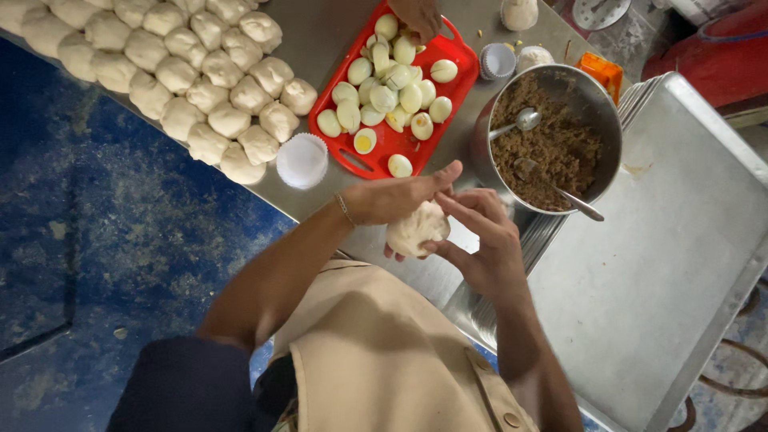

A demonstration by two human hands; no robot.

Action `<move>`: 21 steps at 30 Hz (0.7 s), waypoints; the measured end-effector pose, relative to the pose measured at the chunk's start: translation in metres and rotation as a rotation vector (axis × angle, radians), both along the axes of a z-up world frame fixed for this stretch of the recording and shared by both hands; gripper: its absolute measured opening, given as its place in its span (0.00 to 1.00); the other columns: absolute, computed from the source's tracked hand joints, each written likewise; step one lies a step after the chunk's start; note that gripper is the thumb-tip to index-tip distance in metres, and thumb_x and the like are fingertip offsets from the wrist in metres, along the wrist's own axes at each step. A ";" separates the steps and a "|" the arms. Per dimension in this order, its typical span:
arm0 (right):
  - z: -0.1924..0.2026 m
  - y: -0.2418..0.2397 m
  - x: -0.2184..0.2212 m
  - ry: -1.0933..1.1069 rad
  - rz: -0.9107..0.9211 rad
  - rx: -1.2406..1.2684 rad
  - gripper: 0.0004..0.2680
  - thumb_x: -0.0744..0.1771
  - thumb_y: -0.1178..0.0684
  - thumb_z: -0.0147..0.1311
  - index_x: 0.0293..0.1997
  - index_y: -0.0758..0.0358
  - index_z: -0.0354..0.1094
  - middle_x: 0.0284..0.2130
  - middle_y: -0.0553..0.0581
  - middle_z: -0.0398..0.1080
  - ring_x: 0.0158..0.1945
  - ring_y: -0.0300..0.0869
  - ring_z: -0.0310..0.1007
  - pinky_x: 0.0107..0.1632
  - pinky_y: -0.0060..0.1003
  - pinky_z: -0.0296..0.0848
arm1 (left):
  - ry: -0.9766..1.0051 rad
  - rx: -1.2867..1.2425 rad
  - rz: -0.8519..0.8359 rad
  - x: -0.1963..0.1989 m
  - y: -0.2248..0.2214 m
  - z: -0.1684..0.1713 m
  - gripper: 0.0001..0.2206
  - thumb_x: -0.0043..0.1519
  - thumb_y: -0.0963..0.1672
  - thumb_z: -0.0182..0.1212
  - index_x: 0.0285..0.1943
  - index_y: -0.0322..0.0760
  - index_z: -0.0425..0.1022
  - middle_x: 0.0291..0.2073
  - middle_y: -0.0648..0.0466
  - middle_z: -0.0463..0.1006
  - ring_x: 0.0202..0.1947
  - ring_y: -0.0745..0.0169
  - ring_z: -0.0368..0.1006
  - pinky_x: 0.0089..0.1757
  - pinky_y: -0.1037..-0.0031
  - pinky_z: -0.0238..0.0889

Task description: The person flattens a portion of dough by hand, adds a spoonful of meat filling and a slice of hard-boiled egg, and then seals the dough into a ball before placing it into a small paper cup on a baking tray.

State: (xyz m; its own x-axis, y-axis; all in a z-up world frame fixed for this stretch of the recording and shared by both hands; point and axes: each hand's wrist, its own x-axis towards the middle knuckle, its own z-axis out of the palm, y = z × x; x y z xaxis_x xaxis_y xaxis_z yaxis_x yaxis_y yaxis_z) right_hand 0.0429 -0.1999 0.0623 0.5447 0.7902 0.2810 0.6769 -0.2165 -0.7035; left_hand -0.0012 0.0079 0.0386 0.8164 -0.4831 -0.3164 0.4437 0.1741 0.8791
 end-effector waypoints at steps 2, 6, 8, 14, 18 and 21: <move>-0.004 -0.002 0.000 -0.021 0.007 0.008 0.21 0.56 0.55 0.75 0.53 0.60 0.77 0.43 0.53 0.73 0.49 0.45 0.71 0.53 0.40 0.70 | 0.029 -0.028 -0.045 0.002 0.002 0.000 0.43 0.65 0.66 0.29 0.44 0.22 0.73 0.25 0.45 0.79 0.17 0.57 0.78 0.16 0.72 0.71; -0.015 -0.011 -0.002 -0.029 -0.071 0.128 0.15 0.58 0.57 0.74 0.47 0.55 0.79 0.41 0.51 0.74 0.49 0.43 0.72 0.53 0.36 0.73 | 0.012 -0.315 0.018 -0.004 0.014 -0.016 0.36 0.64 0.63 0.35 0.55 0.30 0.70 0.36 0.45 0.80 0.29 0.55 0.81 0.25 0.71 0.74; -0.019 -0.009 0.001 0.035 -0.109 0.185 0.14 0.59 0.57 0.73 0.46 0.56 0.78 0.42 0.51 0.74 0.48 0.43 0.72 0.53 0.36 0.73 | -0.075 -0.442 0.118 -0.008 0.009 -0.035 0.32 0.66 0.60 0.40 0.60 0.31 0.70 0.41 0.46 0.80 0.34 0.57 0.79 0.29 0.71 0.74; -0.019 -0.004 -0.005 0.030 -0.117 0.060 0.16 0.58 0.57 0.74 0.48 0.61 0.79 0.35 0.51 0.72 0.42 0.43 0.70 0.47 0.38 0.70 | -0.169 -0.404 0.382 -0.017 -0.027 -0.084 0.32 0.74 0.61 0.41 0.56 0.28 0.70 0.41 0.48 0.77 0.39 0.61 0.76 0.41 0.65 0.76; -0.017 0.000 -0.003 -0.063 -0.039 0.109 0.12 0.57 0.57 0.75 0.41 0.57 0.80 0.34 0.49 0.72 0.44 0.44 0.69 0.48 0.39 0.70 | 0.048 -0.480 0.249 -0.018 -0.022 -0.062 0.35 0.67 0.63 0.40 0.51 0.28 0.72 0.33 0.46 0.78 0.31 0.53 0.81 0.29 0.59 0.80; -0.016 0.000 -0.001 -0.089 -0.009 0.082 0.12 0.55 0.56 0.75 0.38 0.55 0.80 0.37 0.49 0.71 0.48 0.45 0.68 0.50 0.40 0.70 | 0.052 -0.359 0.173 -0.019 -0.014 -0.048 0.37 0.64 0.65 0.40 0.51 0.29 0.72 0.30 0.45 0.79 0.27 0.50 0.81 0.23 0.61 0.77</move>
